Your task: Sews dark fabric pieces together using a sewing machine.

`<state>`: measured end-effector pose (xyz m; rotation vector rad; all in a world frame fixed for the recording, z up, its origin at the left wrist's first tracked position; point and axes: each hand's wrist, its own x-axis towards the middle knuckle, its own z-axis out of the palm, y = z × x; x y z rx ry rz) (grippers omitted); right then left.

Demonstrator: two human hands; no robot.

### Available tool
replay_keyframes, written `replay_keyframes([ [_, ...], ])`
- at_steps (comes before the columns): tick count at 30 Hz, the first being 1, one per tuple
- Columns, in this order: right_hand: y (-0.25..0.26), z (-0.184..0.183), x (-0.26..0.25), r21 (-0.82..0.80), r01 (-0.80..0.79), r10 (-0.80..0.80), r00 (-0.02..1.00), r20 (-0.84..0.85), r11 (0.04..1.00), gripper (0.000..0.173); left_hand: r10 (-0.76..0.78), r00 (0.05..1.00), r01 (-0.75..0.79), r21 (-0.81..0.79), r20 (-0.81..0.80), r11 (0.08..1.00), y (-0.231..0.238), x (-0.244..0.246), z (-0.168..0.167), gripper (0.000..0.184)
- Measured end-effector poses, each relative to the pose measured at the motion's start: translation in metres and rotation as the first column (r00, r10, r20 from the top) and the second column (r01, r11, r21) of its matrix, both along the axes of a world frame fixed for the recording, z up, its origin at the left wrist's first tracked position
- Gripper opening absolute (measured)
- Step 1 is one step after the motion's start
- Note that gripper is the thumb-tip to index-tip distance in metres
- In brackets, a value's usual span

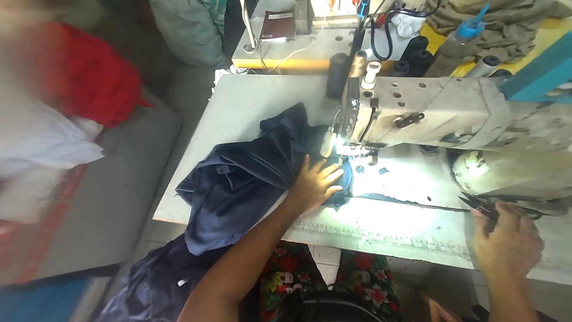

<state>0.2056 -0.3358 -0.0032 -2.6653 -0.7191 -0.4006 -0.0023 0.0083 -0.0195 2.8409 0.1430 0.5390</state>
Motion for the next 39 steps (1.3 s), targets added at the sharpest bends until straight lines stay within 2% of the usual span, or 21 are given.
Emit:
replay_keyframes([
  [8,0.006,-0.001,0.012,0.107,0.066,-0.080,0.987,0.138,0.992,0.071,0.015,1.000,-0.015,0.000,-0.015,1.000,-0.001,0.000,0.002,0.041],
  [12,0.009,-0.003,0.015,0.159,0.049,-0.082,0.974,0.212,0.986,0.076,0.019,1.000,-0.019,0.010,-0.016,1.000,-0.001,0.001,0.003,0.041],
  [18,0.011,-0.002,0.010,0.177,0.012,-0.062,0.959,0.276,0.984,0.072,0.024,1.000,-0.024,-0.009,-0.018,1.000,0.000,0.002,0.001,0.043],
  [39,0.013,-0.002,0.012,0.101,0.019,-0.044,0.967,0.250,0.995,0.066,0.027,1.000,-0.027,-0.009,-0.016,1.000,0.000,0.003,0.001,0.039],
])
